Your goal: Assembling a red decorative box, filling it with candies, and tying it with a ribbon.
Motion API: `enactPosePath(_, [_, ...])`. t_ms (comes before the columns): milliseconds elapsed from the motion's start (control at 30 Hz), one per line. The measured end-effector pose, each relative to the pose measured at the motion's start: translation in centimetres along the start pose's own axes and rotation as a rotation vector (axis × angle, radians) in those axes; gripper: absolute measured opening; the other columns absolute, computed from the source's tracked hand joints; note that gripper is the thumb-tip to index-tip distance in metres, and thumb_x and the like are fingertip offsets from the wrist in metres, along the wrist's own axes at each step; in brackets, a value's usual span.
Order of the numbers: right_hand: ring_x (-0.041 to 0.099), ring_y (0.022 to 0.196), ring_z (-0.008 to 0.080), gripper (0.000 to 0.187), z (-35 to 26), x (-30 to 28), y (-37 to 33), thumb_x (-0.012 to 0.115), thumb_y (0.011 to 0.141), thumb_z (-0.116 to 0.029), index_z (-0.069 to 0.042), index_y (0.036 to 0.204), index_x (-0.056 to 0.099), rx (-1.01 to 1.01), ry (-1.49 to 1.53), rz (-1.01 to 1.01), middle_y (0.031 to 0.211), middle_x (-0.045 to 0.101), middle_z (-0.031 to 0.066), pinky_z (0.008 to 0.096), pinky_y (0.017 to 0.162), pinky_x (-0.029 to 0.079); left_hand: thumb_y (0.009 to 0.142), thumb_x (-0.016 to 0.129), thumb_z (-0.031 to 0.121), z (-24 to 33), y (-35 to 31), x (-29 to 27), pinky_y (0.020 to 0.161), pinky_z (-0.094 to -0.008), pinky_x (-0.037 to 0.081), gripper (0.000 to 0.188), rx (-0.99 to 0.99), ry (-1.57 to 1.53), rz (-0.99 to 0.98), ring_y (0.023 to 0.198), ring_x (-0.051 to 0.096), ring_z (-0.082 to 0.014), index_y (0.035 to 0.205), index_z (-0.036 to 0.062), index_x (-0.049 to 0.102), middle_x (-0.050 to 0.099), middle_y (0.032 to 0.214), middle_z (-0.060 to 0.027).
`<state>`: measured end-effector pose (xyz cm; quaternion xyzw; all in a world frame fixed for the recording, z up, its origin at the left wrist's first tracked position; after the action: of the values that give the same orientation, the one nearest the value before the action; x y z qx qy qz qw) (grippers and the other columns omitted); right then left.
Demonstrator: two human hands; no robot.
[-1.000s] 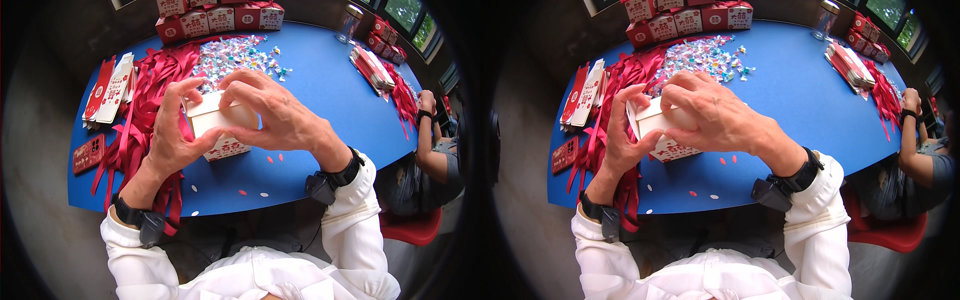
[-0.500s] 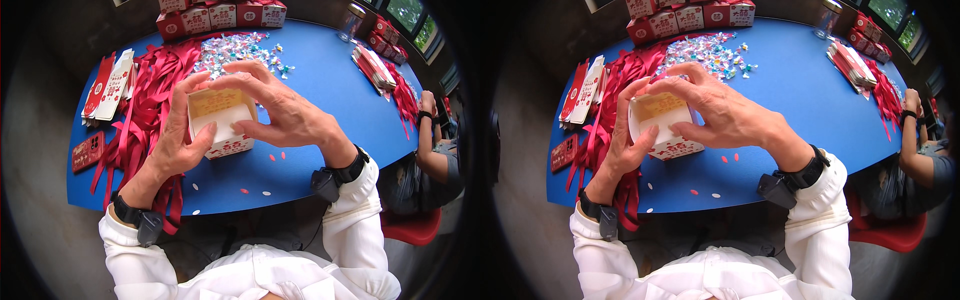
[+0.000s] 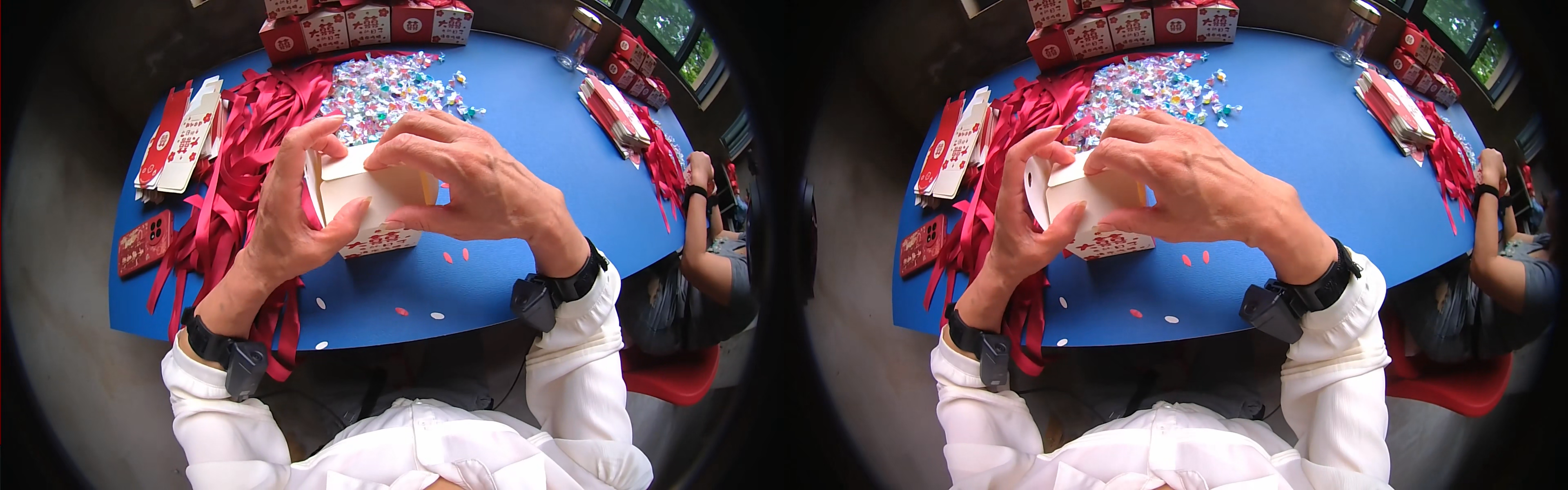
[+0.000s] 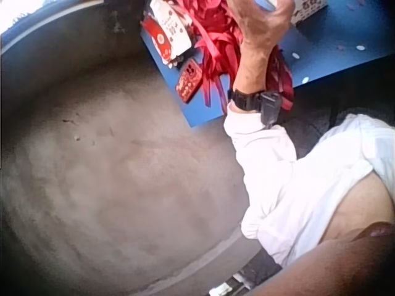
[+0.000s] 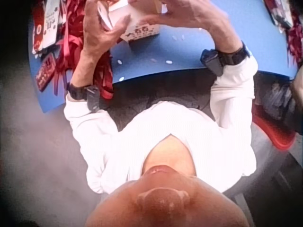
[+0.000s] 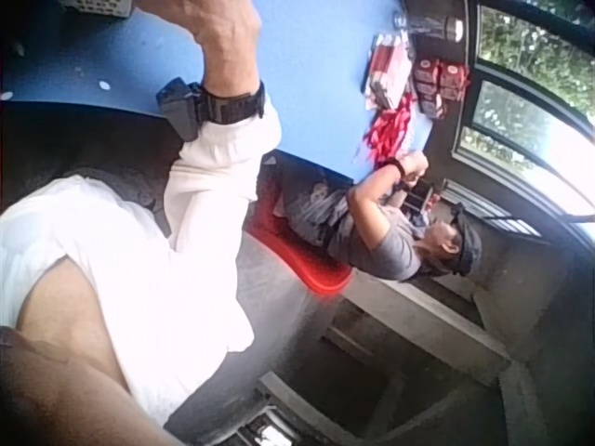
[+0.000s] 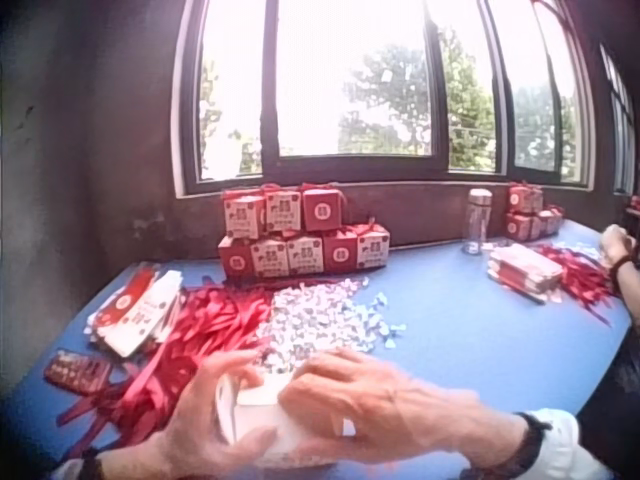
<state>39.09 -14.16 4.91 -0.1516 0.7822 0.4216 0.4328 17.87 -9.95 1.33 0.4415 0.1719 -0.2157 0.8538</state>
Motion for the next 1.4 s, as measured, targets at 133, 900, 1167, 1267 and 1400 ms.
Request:
enactPosePath(133, [0.058,0.103,0.0322,0.033,-0.2,0.2,0.0,0.078,0.08,-0.025,-0.008,0.104,0.063,-0.013,-0.051,0.018,0.107,0.059,0.013,0.0422,0.09,0.048,0.075,0.073,0.008,0.1,0.1,0.1,0.096,-0.0387,0.043,0.074,-0.026,0.024,-0.03,0.103,0.053,-0.0236,0.141,0.0044,0.039,0.052,0.106,-0.0121])
enactPosePath(900, [0.058,0.108,0.0321,0.02,-1.7,0.7,-0.2,0.07,0.085,-0.023,-0.004,0.093,0.069,-0.03,-0.341,0.104,0.108,0.059,0.016,0.0419,0.093,0.049,0.086,0.059,0.011,0.1,0.2,0.5,0.114,-0.0441,0.033,0.074,-0.052,-0.007,-0.169,0.137,0.042,-0.0369,0.151,-0.0051,0.026,0.042,0.145,-0.0262])
enactPosePath(1167, [0.059,0.109,0.0386,0.047,-1.3,1.0,-0.2,0.069,0.086,-0.017,-0.005,0.129,0.054,0.079,-0.102,0.152,0.116,0.057,0.0207,0.0459,0.096,0.049,0.095,0.057,0.031,-0.2,0.0,0.7,0.117,-0.0457,0.028,0.07,-0.003,0.246,-0.192,0.14,0.037,-0.0404,0.148,-0.0079,0.032,0.039,0.147,-0.0298])
enactPosePath(1267, [0.056,0.114,0.0447,0.071,-0.3,1.6,-0.2,0.069,0.086,-0.017,-0.003,0.146,0.034,0.02,-0.002,0.235,0.131,0.051,0.0252,0.0477,0.101,0.047,0.096,0.057,0.04,-0.2,-0.1,0.6,0.117,-0.0464,0.028,0.074,0.005,0.275,-0.22,0.14,0.036,-0.0415,0.147,-0.0086,0.033,0.038,0.148,-0.0303])
enactPosePath(1400, [0.049,0.125,0.047,0.077,0.4,2.4,-0.4,0.067,0.09,-0.024,0.005,0.149,0.026,0.026,0.031,0.147,0.145,0.039,0.0289,0.0472,0.107,0.041,0.095,0.058,0.047,-0.5,-0.2,0.4,0.117,-0.0468,0.028,0.08,0.024,0.294,-0.226,0.14,0.036,-0.0427,0.146,-0.0101,0.033,0.037,0.148,-0.0314])
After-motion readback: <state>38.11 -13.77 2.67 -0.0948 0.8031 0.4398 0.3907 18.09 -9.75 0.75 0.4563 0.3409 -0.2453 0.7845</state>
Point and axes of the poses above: each hand's wrist, its own y-axis towards the middle knuckle, its own x-axis out of the palm, z = x × y, the point moved 2 cm from there along y, towards the middle knuckle
